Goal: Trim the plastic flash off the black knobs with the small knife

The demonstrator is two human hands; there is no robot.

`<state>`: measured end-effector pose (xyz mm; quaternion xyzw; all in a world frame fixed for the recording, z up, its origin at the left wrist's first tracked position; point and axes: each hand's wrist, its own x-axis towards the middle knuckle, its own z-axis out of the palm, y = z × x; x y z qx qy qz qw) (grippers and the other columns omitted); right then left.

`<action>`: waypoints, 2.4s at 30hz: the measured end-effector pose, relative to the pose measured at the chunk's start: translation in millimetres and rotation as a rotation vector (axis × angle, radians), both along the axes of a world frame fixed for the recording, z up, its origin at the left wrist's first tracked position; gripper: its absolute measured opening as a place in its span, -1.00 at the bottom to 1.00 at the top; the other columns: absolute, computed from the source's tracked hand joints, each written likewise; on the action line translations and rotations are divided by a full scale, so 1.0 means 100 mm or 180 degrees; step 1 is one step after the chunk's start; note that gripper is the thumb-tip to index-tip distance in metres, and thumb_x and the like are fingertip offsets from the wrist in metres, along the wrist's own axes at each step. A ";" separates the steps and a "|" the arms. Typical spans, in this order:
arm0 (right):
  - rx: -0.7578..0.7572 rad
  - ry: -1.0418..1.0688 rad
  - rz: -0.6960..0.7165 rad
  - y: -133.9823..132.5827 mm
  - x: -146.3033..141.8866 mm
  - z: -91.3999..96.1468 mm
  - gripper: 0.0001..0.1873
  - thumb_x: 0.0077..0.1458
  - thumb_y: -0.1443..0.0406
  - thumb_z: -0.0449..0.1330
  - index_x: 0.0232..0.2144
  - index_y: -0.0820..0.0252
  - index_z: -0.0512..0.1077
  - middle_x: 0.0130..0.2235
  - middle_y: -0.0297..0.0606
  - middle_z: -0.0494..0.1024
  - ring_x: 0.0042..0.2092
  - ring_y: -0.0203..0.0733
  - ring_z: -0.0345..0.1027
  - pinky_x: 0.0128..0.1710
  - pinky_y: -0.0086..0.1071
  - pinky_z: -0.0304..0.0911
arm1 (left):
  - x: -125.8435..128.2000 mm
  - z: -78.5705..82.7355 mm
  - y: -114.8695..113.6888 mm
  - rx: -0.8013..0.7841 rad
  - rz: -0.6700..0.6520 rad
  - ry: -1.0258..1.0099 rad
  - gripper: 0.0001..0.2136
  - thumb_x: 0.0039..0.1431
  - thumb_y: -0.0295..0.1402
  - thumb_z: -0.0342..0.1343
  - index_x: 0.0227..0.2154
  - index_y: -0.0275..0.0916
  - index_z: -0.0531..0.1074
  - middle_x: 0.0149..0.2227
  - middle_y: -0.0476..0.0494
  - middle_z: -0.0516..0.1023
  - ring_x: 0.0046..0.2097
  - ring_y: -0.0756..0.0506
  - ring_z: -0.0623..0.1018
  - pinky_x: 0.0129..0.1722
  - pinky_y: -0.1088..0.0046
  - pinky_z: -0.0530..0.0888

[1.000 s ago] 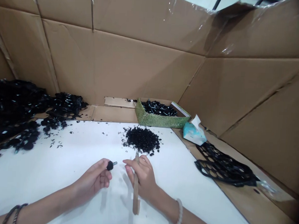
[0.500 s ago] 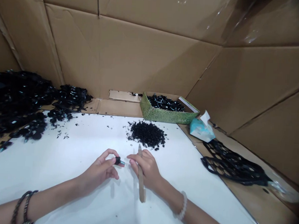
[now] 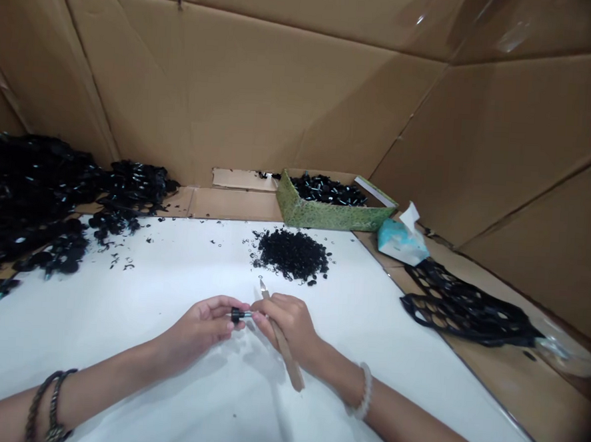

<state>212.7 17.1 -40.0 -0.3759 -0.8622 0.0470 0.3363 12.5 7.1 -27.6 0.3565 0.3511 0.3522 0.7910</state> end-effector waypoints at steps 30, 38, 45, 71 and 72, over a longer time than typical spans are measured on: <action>0.1069 0.0607 0.0583 -0.15 -0.01 0.03 -0.78 -0.04 0.45 -0.06 -0.29 0.16 0.21 -0.54 -0.36 0.41 -0.62 -0.32 0.18 -0.58 -0.42 0.07 | -0.03 -0.01 0.02 -0.0351 0.0009 -0.0050 -0.80 0.10 -0.24 0.14 -0.40 -0.30 0.38 -0.27 -0.17 0.54 -0.30 0.01 0.53 -0.18 0.49 0.43; 0.1021 0.0252 0.0562 -0.14 -0.07 -0.01 -0.84 -0.02 0.46 -0.06 -0.35 0.16 0.17 -0.57 -0.39 0.40 -0.64 -0.34 0.12 -0.59 -0.41 0.01 | -0.03 -0.03 0.03 -0.0316 -0.0032 -0.0087 -0.81 0.11 -0.26 0.13 -0.35 -0.31 0.39 -0.27 -0.16 0.54 -0.31 0.02 0.53 -0.21 0.51 0.45; 0.1002 0.0242 0.0623 -0.14 -0.09 0.01 -0.85 -0.02 0.47 -0.04 -0.36 0.17 0.18 -0.59 -0.41 0.37 -0.64 -0.34 0.06 -0.60 -0.42 -0.02 | -0.04 -0.02 0.03 -0.0316 -0.0064 -0.0059 -0.82 0.14 -0.28 0.11 -0.33 -0.31 0.38 -0.27 -0.17 0.54 -0.31 0.03 0.52 -0.20 0.50 0.44; 0.0610 -0.0247 0.0662 -0.18 -0.14 -0.12 -0.82 -0.03 0.52 -0.08 -0.41 0.15 0.08 -0.56 -0.45 0.18 -0.62 -0.36 -0.08 -0.68 -0.45 -0.11 | 0.03 0.05 -0.02 -0.0079 0.0294 0.0474 -0.77 0.05 -0.21 0.17 -0.36 -0.31 0.42 -0.40 -0.08 0.51 -0.36 0.02 0.48 -0.17 0.43 0.40; 0.0592 -0.0261 0.0675 -0.18 -0.14 -0.12 -0.82 -0.03 0.52 -0.09 -0.41 0.15 0.08 -0.56 -0.45 0.17 -0.62 -0.36 -0.08 -0.68 -0.45 -0.11 | 0.03 0.04 -0.02 -0.0082 0.0288 0.0478 -0.77 0.06 -0.21 0.17 -0.36 -0.31 0.42 -0.41 -0.08 0.51 -0.36 0.02 0.48 -0.17 0.42 0.40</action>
